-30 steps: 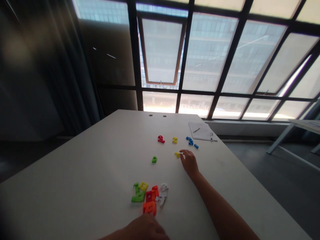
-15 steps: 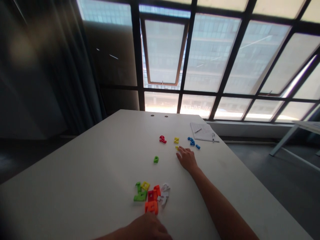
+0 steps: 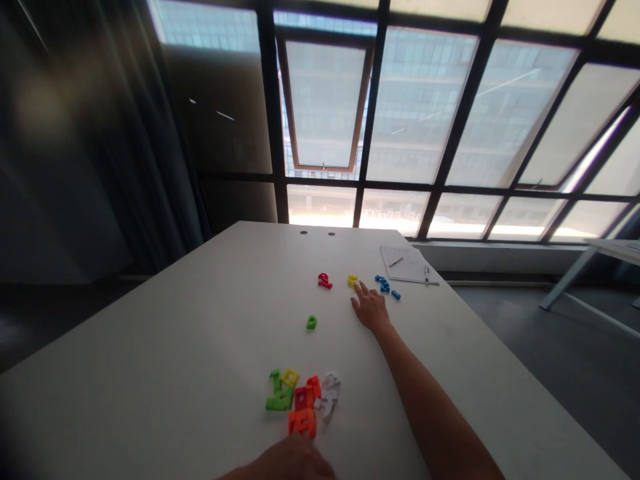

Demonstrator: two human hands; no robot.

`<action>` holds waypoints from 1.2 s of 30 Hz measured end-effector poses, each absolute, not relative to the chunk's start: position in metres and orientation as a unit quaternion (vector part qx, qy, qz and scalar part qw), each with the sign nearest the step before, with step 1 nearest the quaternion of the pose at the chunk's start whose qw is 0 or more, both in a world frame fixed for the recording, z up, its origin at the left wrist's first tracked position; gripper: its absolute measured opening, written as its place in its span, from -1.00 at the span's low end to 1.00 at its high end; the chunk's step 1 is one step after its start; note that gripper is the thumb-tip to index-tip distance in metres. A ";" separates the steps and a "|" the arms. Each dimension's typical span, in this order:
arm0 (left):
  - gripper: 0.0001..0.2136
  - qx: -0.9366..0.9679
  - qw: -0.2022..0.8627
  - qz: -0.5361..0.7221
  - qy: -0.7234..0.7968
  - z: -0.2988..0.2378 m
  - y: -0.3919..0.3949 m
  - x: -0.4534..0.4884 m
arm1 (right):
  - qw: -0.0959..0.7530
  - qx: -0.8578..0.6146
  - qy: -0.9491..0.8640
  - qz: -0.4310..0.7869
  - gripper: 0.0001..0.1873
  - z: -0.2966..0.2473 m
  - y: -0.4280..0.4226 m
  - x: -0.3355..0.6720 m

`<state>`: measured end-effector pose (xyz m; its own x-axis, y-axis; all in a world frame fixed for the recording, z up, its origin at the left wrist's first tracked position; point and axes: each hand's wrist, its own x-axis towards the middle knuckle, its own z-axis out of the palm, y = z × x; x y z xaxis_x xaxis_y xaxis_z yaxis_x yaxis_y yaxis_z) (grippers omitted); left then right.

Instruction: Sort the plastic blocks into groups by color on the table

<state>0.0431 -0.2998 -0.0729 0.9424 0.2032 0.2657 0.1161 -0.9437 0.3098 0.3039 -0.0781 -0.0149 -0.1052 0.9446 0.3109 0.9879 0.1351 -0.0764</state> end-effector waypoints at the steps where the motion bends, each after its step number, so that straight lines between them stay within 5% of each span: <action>1: -0.83 0.974 0.149 0.149 0.081 -0.073 -0.300 0.043 | 0.152 -0.651 -0.740 -0.075 -0.44 -0.015 -0.080 0.304; 12: -0.85 0.978 0.132 0.123 0.107 -0.090 -0.296 0.046 | 0.205 -0.592 -0.778 -0.041 -0.62 -0.008 -0.123 0.293; 21: -0.92 0.974 0.137 0.160 0.083 -0.060 -0.302 0.042 | 0.283 -0.330 -0.886 0.159 -0.70 0.005 -0.246 0.286; 36: -0.88 0.973 0.161 0.151 0.069 -0.040 -0.302 0.043 | 0.302 -0.314 -0.890 0.133 -0.92 0.003 -0.249 0.278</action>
